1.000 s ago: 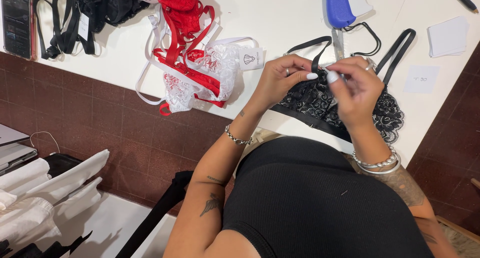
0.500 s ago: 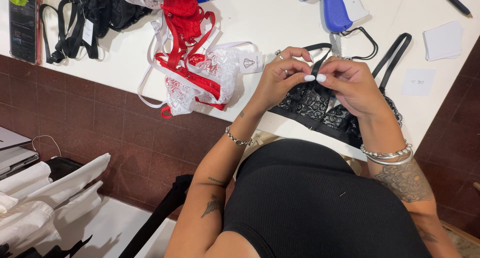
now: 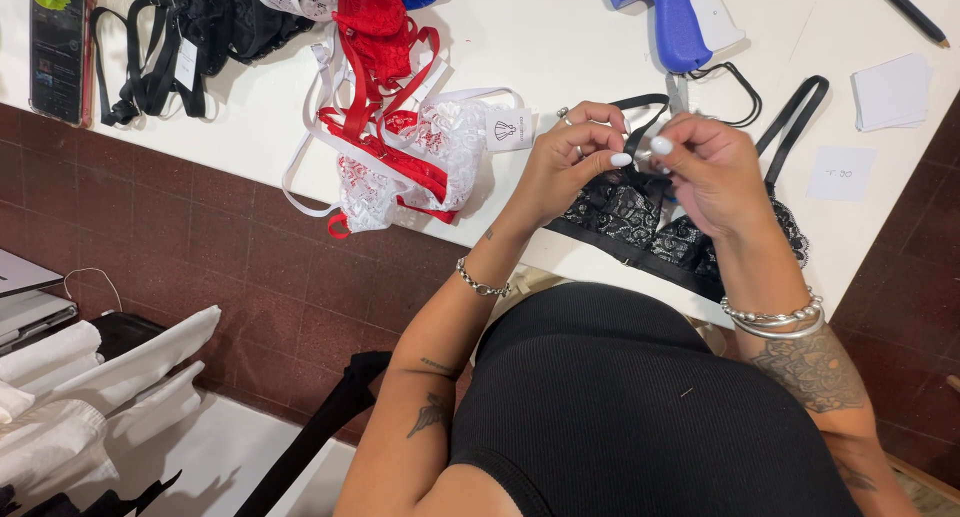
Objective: The person uses a blue glue gun to attach small white paper tags to various lace bras, including red, black, and white ones. They also use scissors to trim the tags and a pencil to write on them before placing them on the garments.
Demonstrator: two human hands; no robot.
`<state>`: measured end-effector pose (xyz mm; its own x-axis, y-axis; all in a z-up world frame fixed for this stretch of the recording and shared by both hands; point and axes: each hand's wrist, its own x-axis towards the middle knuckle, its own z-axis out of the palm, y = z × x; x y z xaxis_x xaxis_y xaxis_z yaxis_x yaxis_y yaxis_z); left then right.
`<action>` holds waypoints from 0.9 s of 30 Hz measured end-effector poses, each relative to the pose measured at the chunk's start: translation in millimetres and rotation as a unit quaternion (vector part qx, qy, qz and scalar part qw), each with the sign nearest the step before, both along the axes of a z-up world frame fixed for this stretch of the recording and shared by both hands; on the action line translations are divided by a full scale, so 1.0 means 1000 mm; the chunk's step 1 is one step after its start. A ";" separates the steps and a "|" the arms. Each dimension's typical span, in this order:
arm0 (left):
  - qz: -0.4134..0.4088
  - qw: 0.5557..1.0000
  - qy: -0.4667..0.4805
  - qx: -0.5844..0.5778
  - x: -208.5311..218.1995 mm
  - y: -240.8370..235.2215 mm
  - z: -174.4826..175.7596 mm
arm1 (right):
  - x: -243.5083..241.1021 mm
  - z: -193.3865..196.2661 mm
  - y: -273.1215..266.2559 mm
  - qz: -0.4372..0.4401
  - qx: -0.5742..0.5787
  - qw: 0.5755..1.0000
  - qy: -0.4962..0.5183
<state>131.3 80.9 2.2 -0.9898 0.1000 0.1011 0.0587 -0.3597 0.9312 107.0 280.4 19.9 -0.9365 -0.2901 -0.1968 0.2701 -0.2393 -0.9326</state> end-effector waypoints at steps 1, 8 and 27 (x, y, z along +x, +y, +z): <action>0.006 1.000 0.000 0.004 0.000 0.000 -0.005 | -0.002 0.001 0.001 -0.022 -0.007 1.000 0.006; 0.031 0.996 -0.018 -0.084 0.000 -0.009 0.016 | -0.075 0.024 -0.014 -0.117 0.153 0.970 0.150; 0.097 0.957 -0.036 -0.272 -0.016 -0.010 0.034 | -0.121 0.035 -0.041 0.018 0.595 0.767 0.238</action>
